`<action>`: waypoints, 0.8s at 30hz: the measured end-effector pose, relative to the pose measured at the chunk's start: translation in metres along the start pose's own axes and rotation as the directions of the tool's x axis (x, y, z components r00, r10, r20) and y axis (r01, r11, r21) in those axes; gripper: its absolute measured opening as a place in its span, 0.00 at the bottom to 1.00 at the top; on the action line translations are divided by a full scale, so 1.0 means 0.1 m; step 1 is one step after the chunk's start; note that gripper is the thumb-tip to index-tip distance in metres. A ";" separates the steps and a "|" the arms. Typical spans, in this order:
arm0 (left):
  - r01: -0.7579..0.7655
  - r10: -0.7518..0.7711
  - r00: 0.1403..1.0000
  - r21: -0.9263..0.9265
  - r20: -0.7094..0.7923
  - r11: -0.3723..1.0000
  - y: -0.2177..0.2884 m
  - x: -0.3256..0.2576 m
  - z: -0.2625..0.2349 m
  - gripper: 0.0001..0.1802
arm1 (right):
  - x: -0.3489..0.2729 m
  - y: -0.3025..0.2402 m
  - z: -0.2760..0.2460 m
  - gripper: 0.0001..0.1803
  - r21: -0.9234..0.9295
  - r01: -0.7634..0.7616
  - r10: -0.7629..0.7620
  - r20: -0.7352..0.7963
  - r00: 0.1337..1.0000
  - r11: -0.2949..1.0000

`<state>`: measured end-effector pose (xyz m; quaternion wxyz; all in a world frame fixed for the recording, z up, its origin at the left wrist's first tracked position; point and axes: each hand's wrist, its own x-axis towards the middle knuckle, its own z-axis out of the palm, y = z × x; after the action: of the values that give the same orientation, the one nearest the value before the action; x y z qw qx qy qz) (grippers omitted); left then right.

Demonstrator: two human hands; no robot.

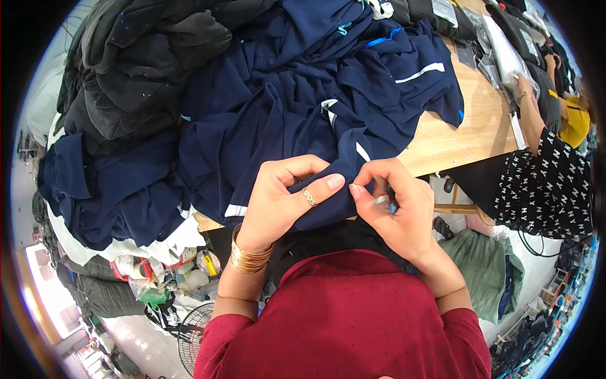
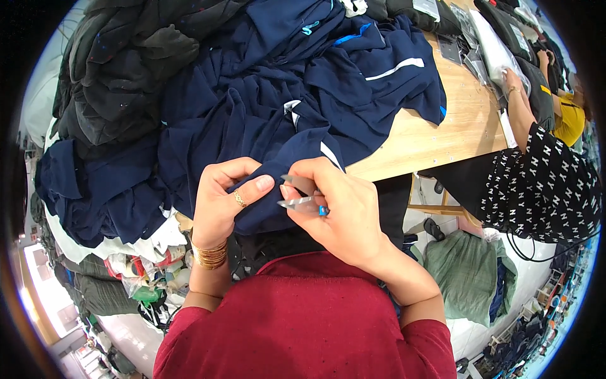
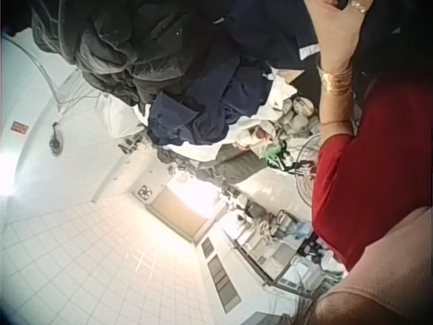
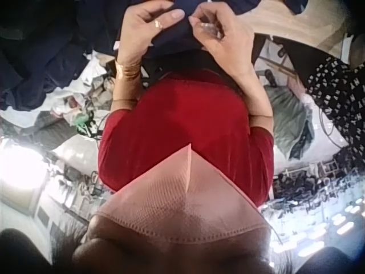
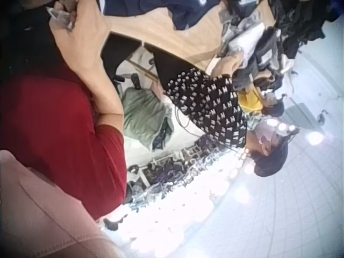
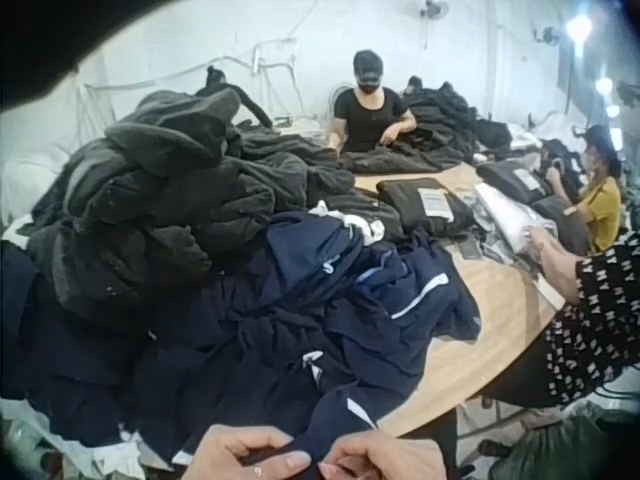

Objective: Trimming loose threads and finishing blue garments using small scissors in a factory setting.

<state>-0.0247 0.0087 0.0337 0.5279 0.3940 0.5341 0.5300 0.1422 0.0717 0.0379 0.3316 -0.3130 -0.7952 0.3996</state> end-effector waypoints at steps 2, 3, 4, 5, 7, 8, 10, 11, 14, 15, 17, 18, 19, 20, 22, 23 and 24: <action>-0.003 0.003 1.000 0.018 0.006 1.000 0.00 0.00 0.00 0.07 | -0.01 0.03 0.00 0.08 0.182 -0.115 0.108 0.051 0.993 0.976; 0.005 -0.005 1.000 0.018 0.006 1.000 0.00 0.00 0.00 0.07 | -0.01 0.05 -0.02 0.07 0.271 -0.172 0.156 0.077 0.985 0.947; 0.014 -0.014 1.000 0.019 0.004 1.000 0.00 0.00 0.00 0.07 | 0.01 0.02 -0.08 0.05 0.320 -0.218 0.191 0.116 0.975 0.922; 0.014 -0.014 1.000 0.018 0.001 1.000 -0.01 0.00 -0.01 0.07 | 0.03 0.03 -0.08 0.04 0.382 -0.213 0.197 0.082 0.977 0.899; 0.017 -0.017 1.000 -0.023 0.000 1.000 -0.01 0.01 -0.02 0.07 | 0.03 0.03 -0.13 0.04 0.471 -0.251 0.257 0.054 0.965 0.845; 0.016 -0.016 1.000 -0.024 -0.001 1.000 0.00 0.01 -0.02 0.07 | 0.03 0.04 -0.14 0.04 0.491 -0.300 0.311 0.062 0.949 0.818; 0.010 -0.010 1.000 -0.003 0.012 1.000 0.01 0.01 -0.02 0.08 | 0.05 0.13 -0.14 0.06 0.380 -0.197 0.208 0.013 0.978 0.904; 0.010 -0.010 1.000 -0.004 0.010 1.000 0.02 0.01 -0.03 0.08 | 0.10 0.13 -0.17 0.09 0.360 -0.220 0.204 0.084 0.975 0.907; 0.049 -0.049 0.998 0.015 0.044 0.999 0.07 -0.02 -0.08 0.08 | 0.29 0.23 -0.17 0.16 0.424 -0.301 0.148 0.357 0.922 0.854; 0.003 -0.012 0.997 0.115 0.073 0.993 0.09 -0.04 -0.11 0.08 | 0.29 0.33 -0.13 0.15 0.449 -0.272 0.063 0.427 0.902 0.851; -0.066 0.036 0.995 0.320 0.098 0.945 0.13 -0.09 -0.20 0.07 | 0.26 0.32 -0.14 0.11 0.329 -0.278 0.133 0.401 0.906 0.902; -0.242 0.253 0.967 0.474 0.040 0.847 0.11 -0.09 -0.20 0.06 | 0.24 0.23 -0.14 0.09 0.280 -0.245 0.152 0.317 0.936 0.928; -0.371 0.457 0.889 0.617 0.021 0.694 0.06 -0.05 -0.20 0.06 | 0.23 0.21 -0.12 0.08 0.182 -0.201 0.160 0.217 0.963 0.963; -0.329 0.605 0.794 0.792 -0.062 0.514 0.12 -0.08 -0.14 0.07 | 0.22 0.22 -0.08 0.08 0.083 -0.108 0.101 0.088 0.991 0.991; -0.391 0.510 0.856 0.537 -0.086 0.747 0.15 -0.32 -0.08 0.07 | 0.17 0.24 -0.03 0.10 -0.049 0.068 -0.072 -0.084 0.994 0.996; -0.358 0.329 0.933 0.293 0.144 0.887 0.17 -0.38 -0.11 0.06 | 0.14 0.19 -0.02 0.10 -0.034 0.115 -0.118 -0.114 0.986 0.993; -0.096 0.074 0.941 0.051 0.331 0.994 0.13 -0.38 -0.10 0.10 | 0.12 0.15 -0.01 0.11 -0.021 0.161 -0.162 -0.145 0.976 0.987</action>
<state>-0.0308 -0.0287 0.0513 0.5727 0.5166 0.4386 0.4613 0.1391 0.0883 0.0289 0.4188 -0.2774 -0.7934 0.3437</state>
